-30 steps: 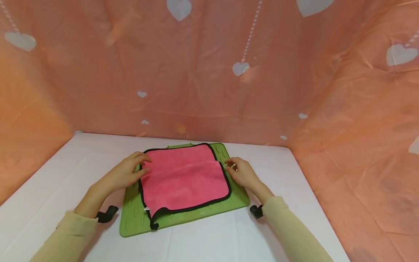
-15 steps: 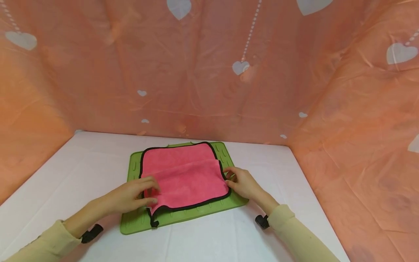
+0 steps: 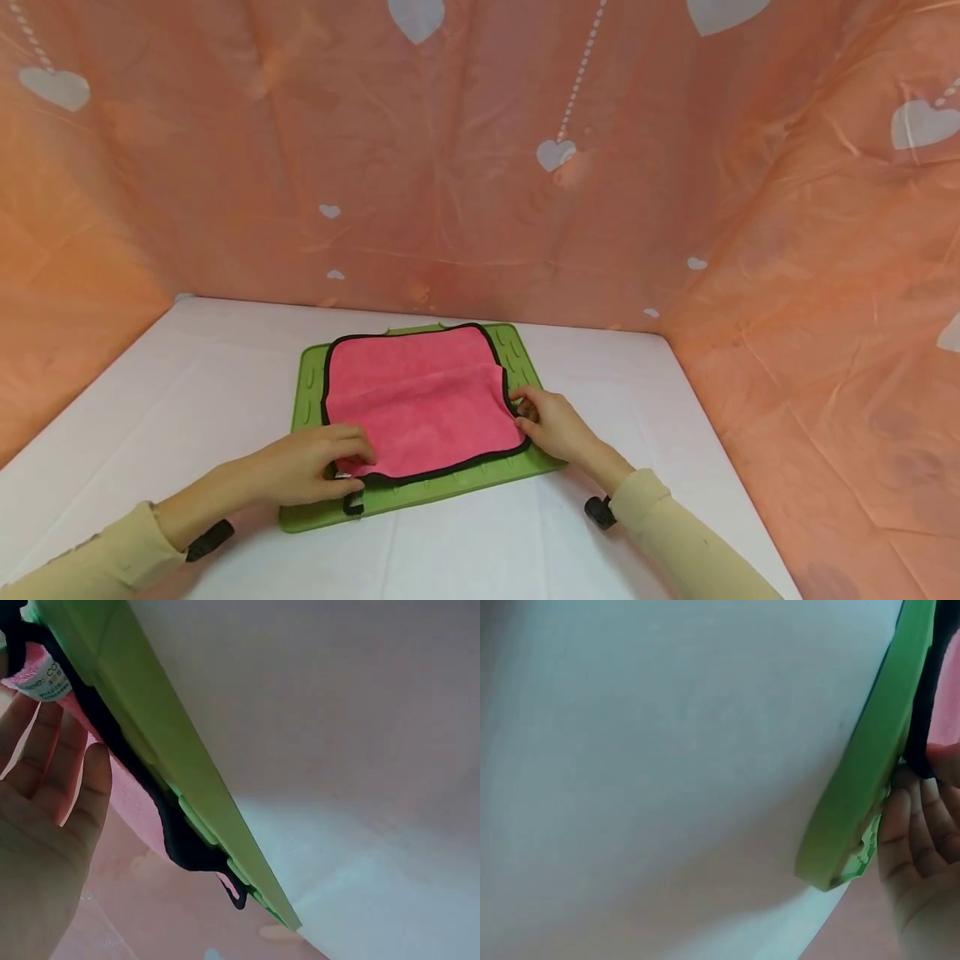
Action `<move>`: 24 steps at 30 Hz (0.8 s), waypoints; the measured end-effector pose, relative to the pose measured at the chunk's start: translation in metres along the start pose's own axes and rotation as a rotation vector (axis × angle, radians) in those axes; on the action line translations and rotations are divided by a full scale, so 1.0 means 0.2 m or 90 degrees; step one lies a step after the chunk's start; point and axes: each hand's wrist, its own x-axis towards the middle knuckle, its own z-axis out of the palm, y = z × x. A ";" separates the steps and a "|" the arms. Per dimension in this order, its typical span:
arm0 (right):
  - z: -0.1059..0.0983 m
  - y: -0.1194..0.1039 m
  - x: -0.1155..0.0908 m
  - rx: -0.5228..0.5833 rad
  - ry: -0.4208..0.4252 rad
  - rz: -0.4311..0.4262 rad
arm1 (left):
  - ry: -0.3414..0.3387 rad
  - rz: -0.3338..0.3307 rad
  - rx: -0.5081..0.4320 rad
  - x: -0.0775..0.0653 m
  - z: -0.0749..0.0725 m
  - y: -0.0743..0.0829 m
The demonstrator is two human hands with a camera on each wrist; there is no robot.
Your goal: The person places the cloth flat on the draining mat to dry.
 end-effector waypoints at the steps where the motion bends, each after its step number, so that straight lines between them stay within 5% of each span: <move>1: 0.00 0.00 0.00 0.002 0.003 0.001 | 0.003 0.002 -0.001 0.00 0.00 0.00; 10: -0.06 -0.03 -0.07 0.020 0.021 -0.009 | 0.006 0.032 -0.016 -0.03 -0.04 0.02; 18: -0.08 -0.01 -0.12 -0.027 -0.011 0.024 | -0.004 0.094 -0.019 -0.04 -0.01 0.07; 24: -0.07 0.00 -0.12 -0.076 -0.048 0.004 | -0.019 0.087 -0.035 -0.05 0.01 0.09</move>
